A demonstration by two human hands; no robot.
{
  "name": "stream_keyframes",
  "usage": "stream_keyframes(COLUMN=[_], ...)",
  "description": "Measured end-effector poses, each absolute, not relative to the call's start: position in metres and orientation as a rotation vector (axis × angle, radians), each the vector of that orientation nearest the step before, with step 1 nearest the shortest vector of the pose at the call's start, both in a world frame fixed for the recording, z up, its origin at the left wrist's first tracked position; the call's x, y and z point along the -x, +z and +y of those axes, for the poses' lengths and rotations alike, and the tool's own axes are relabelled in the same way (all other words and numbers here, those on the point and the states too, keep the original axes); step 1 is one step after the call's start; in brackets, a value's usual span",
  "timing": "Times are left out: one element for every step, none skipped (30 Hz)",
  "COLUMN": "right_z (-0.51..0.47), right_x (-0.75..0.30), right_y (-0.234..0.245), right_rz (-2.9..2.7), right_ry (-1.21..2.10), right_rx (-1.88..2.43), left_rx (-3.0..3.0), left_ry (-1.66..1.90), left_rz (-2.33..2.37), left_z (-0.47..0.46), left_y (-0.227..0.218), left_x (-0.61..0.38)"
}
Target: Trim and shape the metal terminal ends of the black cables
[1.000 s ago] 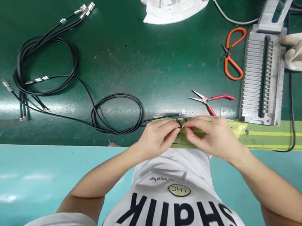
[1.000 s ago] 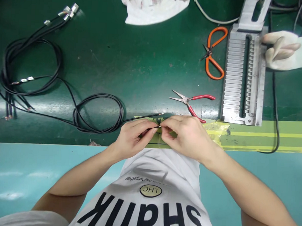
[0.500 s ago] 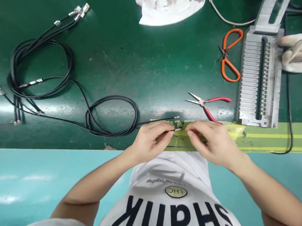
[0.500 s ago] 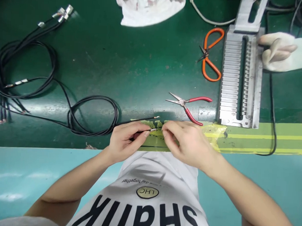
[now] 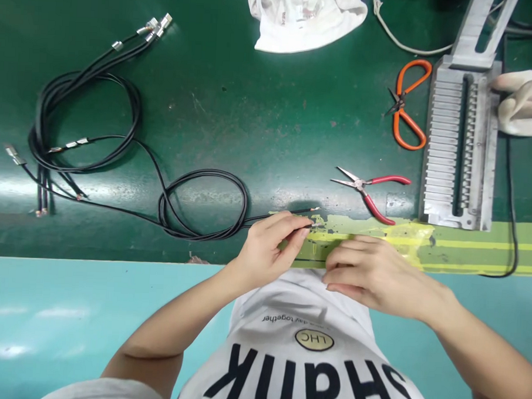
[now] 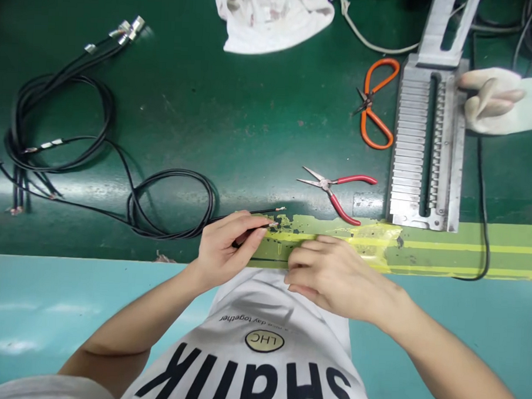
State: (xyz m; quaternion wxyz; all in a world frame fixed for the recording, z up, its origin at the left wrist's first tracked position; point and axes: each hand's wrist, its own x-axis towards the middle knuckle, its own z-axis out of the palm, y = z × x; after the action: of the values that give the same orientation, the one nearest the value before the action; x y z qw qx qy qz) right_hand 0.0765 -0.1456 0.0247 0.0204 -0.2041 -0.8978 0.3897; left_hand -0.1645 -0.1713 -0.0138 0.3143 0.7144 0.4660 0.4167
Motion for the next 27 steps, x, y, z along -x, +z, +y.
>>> stream_keyframes(right_z=[-0.145,-0.144,-0.143,-0.141,-0.139,-0.137,-0.135,-0.133,-0.131,-0.130,-0.130,-0.130,-0.131,-0.132,-0.134,-0.135,-0.137,-0.138,-0.139,-0.140,-0.140,-0.140,-0.140,-0.139,-0.139,-0.139,-0.139], right_x=[-0.076,-0.076,-0.074,-0.072,-0.069,-0.065,-0.061,-0.057,-0.052,-0.048,-0.044,-0.041,-0.039,-0.038,-0.038,-0.038,-0.039,-0.040,-0.041,-0.042,-0.043,-0.044,-0.045,-0.046,-0.046,-0.046,-0.045], right_y=[0.025,0.025,0.025,0.025,0.024,0.023,0.022,0.020,0.019,0.018,0.016,0.014,0.013,0.011,0.009,0.007,0.006,0.005,0.004,0.004,0.004,0.004,0.005,0.006,0.007,0.008,0.008], right_rz=[-2.750,-2.707,-2.646,-2.562,-2.460,-2.357,-2.266,-2.200,-2.163,-2.150,-2.152,-2.162,-2.180,-2.205,-2.234,-2.259,-2.275,-2.277,-2.264,-2.241,-2.207,-2.171,-2.134,-2.099,-2.067,-2.039,-2.018], right_ry=[1.225,1.218,1.183,1.134,1.080,1.038,1.019,1.025,1.048,1.072,1.080,1.064,1.014,0.937,0.843,0.749,0.677,0.642,0.646,0.679,0.725,0.777,0.823,0.862,0.899,0.936,0.973], right_rx=[0.663,0.718,0.802,0.907,1.013,1.101,1.160,1.189,1.189,1.168,1.136,1.105,1.076,1.055,1.039,1.028,1.020,1.016,1.018,1.025,1.036,1.054,1.079,1.107,1.133,1.152,1.162], left_rx=[-1.899,-1.917,-1.933,-1.945,-1.950,-1.951,-1.952,-1.952,-1.954,-1.959,-1.965,-1.974,-1.987,-2.002,-2.016,-2.029,-2.039,-2.043,-2.042,-2.036,-2.025,-2.010,-1.991,-1.973,-1.958,-1.949,-1.948], left_ry=[1.096,1.100,1.110,1.119,1.124,1.124,1.121,1.117,1.113,1.111,1.112,1.118,1.128,1.139,1.148,1.154,1.151,1.142,1.134,1.132,1.134,1.138,1.140,1.139,1.133,1.128,1.125], left_rz=[1.234,1.239,1.243,1.249,1.256,1.264,1.270,1.273,1.272,1.268,1.263,1.259,1.261,1.266,1.274,1.281,1.285,1.285,1.281,1.275,1.271,1.269,1.269,1.271,1.272,1.272,1.269], left_z=[-0.172,-0.173,-0.174,-0.175,-0.175,-0.176,-0.177,-0.177,-0.177,-0.177,-0.177,-0.177,-0.177,-0.177,-0.177,-0.176,-0.176,-0.176,-0.175,-0.175,-0.175,-0.174,-0.174,-0.174,-0.174,-0.174,-0.174], left_y=[-0.014,-0.014,-0.014,-0.014,-0.014,-0.014,-0.014,-0.015,-0.015,-0.015,-0.016,-0.016,-0.017,-0.017,-0.018,-0.018,-0.019,-0.019,-0.018,-0.018,-0.017,-0.017,-0.016,-0.016,-0.016,-0.016,-0.017], left_x=[0.164,0.164,0.164,0.164,0.164,0.164,0.164,0.164,0.164,0.164,0.164,0.164,0.164,0.164,0.163,0.163,0.163,0.163,0.162,0.163,0.163,0.163,0.164,0.164,0.164,0.165,0.165])
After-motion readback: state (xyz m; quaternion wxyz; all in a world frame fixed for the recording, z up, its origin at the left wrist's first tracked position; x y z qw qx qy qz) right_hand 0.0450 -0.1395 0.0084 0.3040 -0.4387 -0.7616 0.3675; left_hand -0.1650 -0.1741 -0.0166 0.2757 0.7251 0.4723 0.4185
